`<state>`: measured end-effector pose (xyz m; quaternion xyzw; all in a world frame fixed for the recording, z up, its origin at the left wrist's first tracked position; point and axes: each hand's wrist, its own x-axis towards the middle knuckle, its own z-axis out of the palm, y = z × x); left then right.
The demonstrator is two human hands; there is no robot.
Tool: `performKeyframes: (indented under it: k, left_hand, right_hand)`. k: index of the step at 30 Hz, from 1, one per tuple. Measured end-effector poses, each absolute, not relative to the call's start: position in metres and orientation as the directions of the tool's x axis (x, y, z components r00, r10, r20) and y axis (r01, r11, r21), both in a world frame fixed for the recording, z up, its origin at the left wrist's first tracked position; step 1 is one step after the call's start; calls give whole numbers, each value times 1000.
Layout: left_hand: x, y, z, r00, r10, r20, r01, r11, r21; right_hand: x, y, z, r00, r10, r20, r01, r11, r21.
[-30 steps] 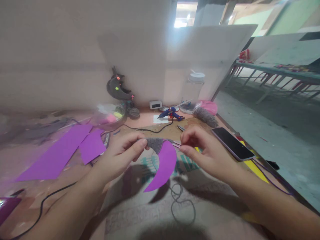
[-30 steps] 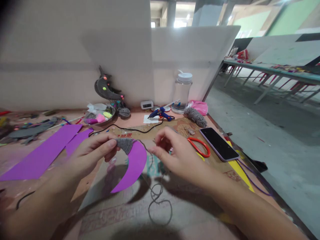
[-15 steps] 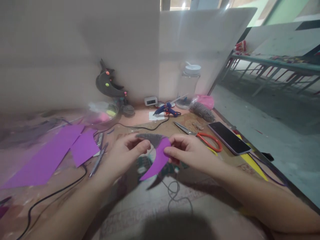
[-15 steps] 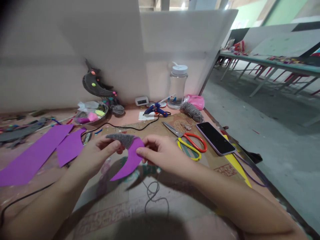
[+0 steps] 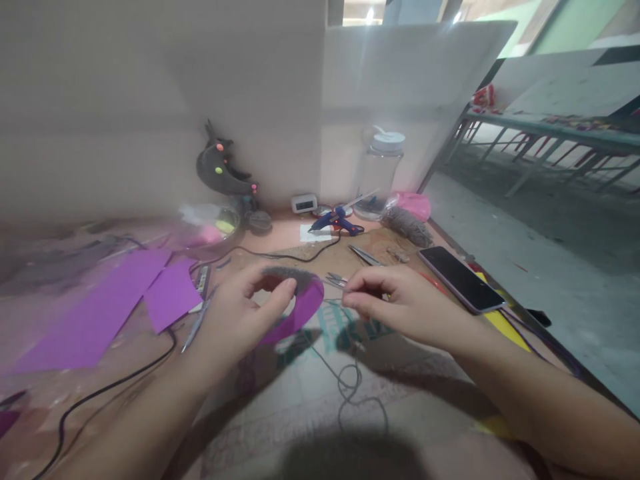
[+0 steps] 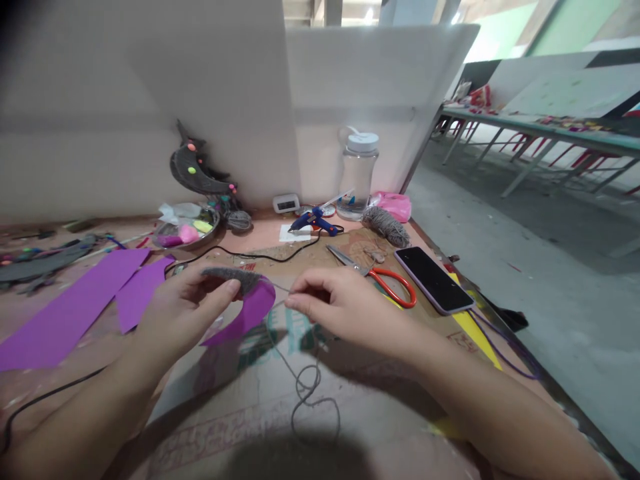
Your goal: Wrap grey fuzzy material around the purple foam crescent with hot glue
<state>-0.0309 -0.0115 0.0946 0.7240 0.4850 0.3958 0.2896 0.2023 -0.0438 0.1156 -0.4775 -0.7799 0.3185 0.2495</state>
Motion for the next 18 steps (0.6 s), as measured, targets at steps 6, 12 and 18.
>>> performKeyframes:
  k: [6, 12, 18]
  left_hand:
    - [-33, -16, 107, 46, 946, 322, 356, -317, 879]
    - [-39, -21, 127, -108, 926, 361, 261, -324, 909]
    - [-45, -25, 137, -178, 894, 410, 272, -356, 894]
  right_hand:
    - [217, -43, 121, -522, 853, -5, 781, 476, -405]
    - [268, 3, 108, -188, 982, 18, 943, 185, -275]
    - [276, 38, 91, -97, 995, 29, 864, 98, -494]
